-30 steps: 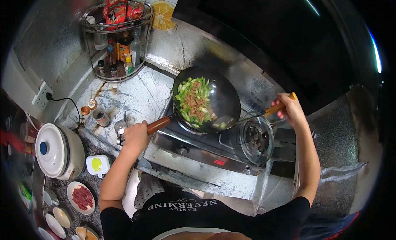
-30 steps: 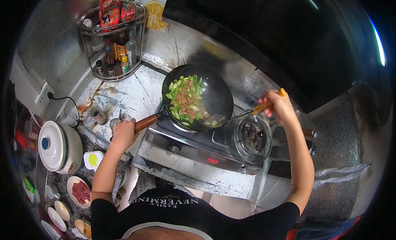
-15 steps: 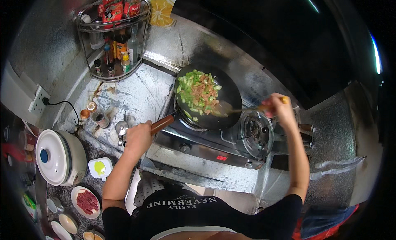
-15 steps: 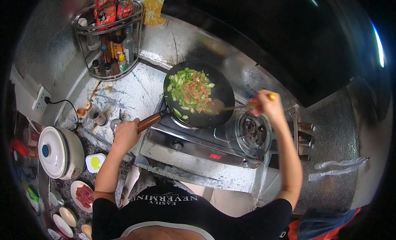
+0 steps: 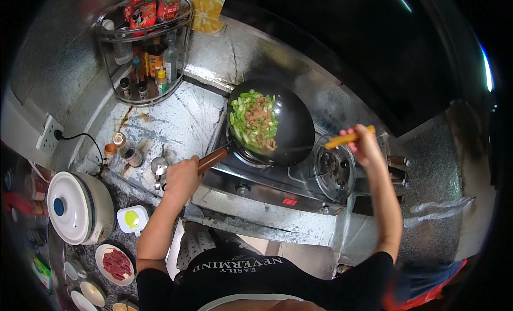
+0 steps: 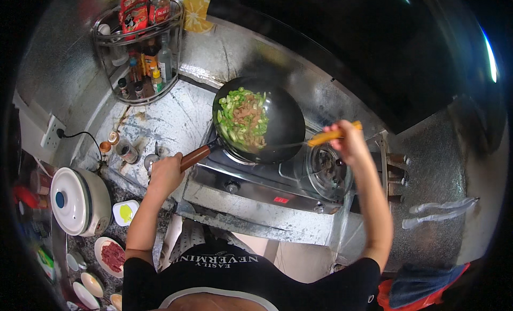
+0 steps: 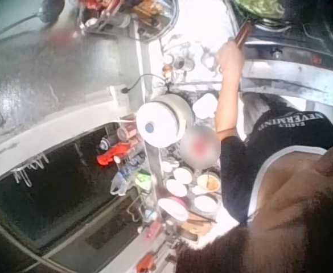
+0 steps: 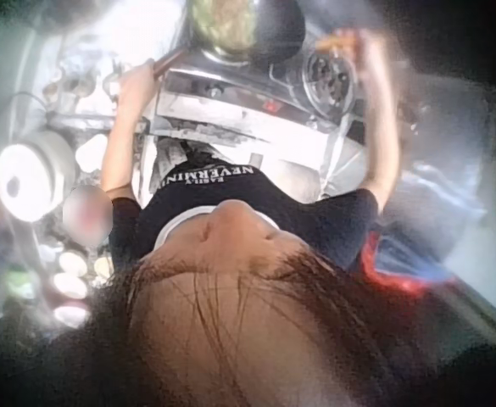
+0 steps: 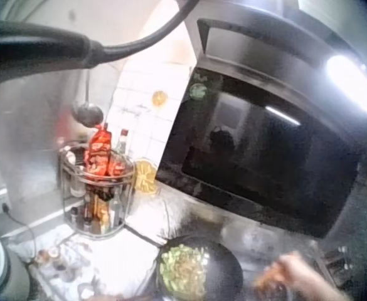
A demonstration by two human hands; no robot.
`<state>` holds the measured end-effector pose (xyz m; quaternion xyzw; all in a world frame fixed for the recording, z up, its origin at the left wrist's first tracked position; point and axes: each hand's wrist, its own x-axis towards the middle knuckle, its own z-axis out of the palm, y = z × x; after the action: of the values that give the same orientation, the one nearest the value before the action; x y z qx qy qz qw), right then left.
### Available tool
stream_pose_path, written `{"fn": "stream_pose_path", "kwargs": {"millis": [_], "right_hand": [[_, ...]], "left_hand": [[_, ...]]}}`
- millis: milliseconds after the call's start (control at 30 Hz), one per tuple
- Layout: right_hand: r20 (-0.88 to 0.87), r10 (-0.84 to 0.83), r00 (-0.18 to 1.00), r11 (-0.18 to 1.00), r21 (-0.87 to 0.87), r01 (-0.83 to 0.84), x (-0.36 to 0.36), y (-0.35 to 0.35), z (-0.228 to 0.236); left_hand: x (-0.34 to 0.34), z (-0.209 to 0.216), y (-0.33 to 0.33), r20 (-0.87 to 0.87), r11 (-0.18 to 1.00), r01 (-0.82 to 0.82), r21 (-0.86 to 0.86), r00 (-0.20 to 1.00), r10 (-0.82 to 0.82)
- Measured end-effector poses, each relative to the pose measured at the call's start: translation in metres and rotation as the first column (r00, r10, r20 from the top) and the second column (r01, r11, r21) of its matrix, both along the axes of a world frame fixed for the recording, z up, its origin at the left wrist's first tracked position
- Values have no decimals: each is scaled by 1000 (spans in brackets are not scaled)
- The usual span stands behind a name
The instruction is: The person stir-fries chopped green vegetables and meat in a wok using a spatula, adding salt, seasonings, and a liquid from a bowl.
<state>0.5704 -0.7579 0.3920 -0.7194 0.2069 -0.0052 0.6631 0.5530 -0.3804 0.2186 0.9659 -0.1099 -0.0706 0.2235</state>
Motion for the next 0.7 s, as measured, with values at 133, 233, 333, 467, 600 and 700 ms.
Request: {"fn": "stream_pose_path", "kwargs": {"millis": [133, 233, 333, 467, 600, 700], "right_hand": [[199, -200, 959, 959, 240, 151, 20, 11, -58], [241, -124, 963, 992, 51, 115, 5, -13, -35], [148, 90, 985, 951, -306, -41, -23, 2, 25], [91, 209, 974, 864, -484, -140, 8, 5, 0], [198, 259, 945, 888, -434, -152, 20, 22, -19], [103, 442, 891, 774, -546, -321, 1, 50, 1]], "left_hand": [[3, 0, -3, 24, 1000, -2, 3, 1000, 2], [2, -2, 1, 14, 1000, 10, 19, 1000, -10], [3, 0, 4, 14, 1000, -5, 8, 1000, 5], [3, 1, 1, 4, 1000, 2, 3, 1000, -2], [4, -1, -5, 6, 999, 37, 6, 999, -37], [1, 1, 4, 2, 999, -14, 29, 1000, 14]]}}
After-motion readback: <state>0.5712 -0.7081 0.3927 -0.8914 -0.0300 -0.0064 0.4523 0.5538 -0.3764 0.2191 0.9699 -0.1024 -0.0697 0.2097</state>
